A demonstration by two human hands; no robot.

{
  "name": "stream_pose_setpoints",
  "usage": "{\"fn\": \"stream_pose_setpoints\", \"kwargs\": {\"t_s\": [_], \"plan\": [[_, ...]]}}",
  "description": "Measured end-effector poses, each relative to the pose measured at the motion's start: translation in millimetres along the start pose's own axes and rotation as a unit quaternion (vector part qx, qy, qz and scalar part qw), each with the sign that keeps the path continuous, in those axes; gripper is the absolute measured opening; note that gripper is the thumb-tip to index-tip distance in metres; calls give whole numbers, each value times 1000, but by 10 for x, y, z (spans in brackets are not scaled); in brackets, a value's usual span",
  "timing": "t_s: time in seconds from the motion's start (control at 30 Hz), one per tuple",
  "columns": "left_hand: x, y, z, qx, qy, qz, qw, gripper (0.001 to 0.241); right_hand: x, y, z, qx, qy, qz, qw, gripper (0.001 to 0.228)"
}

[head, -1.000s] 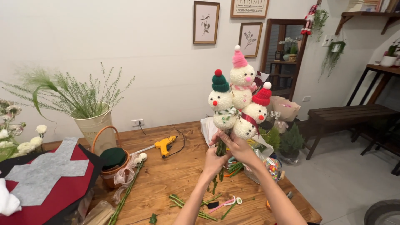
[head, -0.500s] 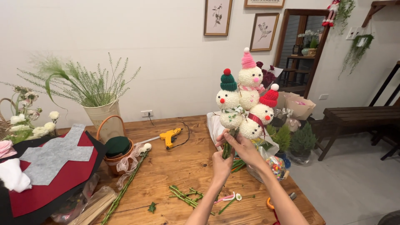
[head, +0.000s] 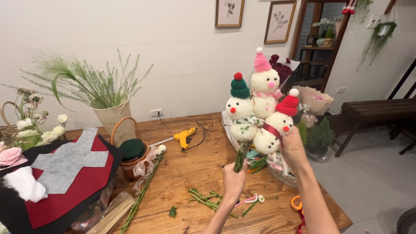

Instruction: The person arranges a bouquet of snowman plushies on a wooden table. They cut the stems with scissors, cut a floral foam block with a knife, and wrap the base in plastic. Finally, they spray the arrangement with water from a spray bottle.

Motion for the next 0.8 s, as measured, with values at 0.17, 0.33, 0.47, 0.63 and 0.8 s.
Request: {"fn": "stream_pose_setpoints", "kwargs": {"t_s": [0.17,0.33,0.47,0.63,0.8], "plan": [[-92,64,-74,18,18,2,1000,60,62,139,671,-178,127,-58,974,61],[-156,126,-83,14,20,0,1000,60,154,198,958,-132,201,-36,970,68],[-229,159,-15,1,25,-4,1000,56,246,138,756,-142,154,-3,978,64],[-256,230,-34,-30,49,-2,998,58,333,55,547,-170,45,-8,984,41],[-284,286,-131,-28,16,-4,999,60,417,-89,634,-62,-40,12,997,60]]}}
Point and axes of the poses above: each hand's wrist, its own y-axis towards the middle knuckle, its own x-axis out of the palm, z = x × y, the point moved 1 cm from there along y, towards the middle knuckle, and after that the axes turned 14 degrees about z, right-handed, at the moved point
